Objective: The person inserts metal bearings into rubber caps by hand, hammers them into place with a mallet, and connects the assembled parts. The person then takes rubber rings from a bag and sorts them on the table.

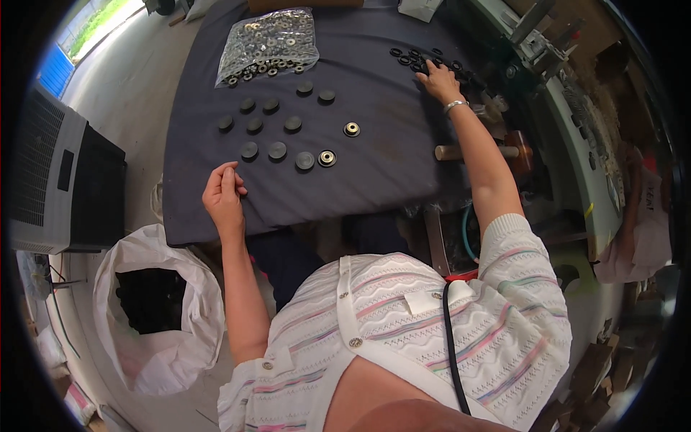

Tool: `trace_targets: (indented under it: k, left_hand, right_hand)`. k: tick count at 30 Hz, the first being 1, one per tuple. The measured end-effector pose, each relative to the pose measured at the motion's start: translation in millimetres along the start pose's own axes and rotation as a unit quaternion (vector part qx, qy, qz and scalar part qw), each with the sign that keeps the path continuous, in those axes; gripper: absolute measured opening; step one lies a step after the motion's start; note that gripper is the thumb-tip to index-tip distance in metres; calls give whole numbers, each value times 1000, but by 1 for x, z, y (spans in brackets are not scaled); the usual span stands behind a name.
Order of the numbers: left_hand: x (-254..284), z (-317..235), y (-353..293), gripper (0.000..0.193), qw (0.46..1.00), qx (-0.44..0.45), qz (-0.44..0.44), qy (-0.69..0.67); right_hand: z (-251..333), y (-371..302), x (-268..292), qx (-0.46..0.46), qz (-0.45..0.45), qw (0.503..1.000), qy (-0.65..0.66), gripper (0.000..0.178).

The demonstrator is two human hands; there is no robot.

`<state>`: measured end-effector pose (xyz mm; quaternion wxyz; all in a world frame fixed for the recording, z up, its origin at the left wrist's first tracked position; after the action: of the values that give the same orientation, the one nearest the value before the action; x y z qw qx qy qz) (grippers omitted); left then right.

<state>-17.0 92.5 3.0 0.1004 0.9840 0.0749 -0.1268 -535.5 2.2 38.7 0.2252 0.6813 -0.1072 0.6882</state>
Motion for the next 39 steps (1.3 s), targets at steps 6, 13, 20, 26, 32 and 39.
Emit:
trace_targets:
  k: [6, 13, 20, 26, 32, 39]
  left_hand:
    - [-2, -4, 0, 15, 1000, 2, -1, 22]
    - [-3, 0, 3, 14, 1000, -12, 6, 24]
    - [-4, 2, 3, 13, 999, -19, 19, 35]
    - [-5, 2, 4, 13, 997, -27, 16, 68]
    - [-9, 0, 4, 13, 996, -41, 26, 81]
    - [-3, 1, 5, 13, 995, -43, 20, 83]
  right_hand:
    - [15, -5, -8, 85, -181, 977, -78, 24]
    - [19, -3, -7, 98, -169, 976, -96, 23]
    - [12, -5, -11, 55, -164, 982, -78, 24]
    - [24, -31, -9, 132, -179, 971, -91, 13]
    - [25, -45, -3, 161, -201, 964, -66, 12]
    - [30, -62, 6, 97, -190, 976, -38, 17]
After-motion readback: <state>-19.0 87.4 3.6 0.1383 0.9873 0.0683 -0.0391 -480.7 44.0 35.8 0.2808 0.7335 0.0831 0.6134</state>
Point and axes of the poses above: each hand's wrist, its own y-axis towards the middle knuckle, its own x-axis out of the back of the hand, z = x × y, the point moved 6 cm from there along y, towards the middle knuckle, and after that the axes turned 5 degrees about -y, right-handed, at the moved point
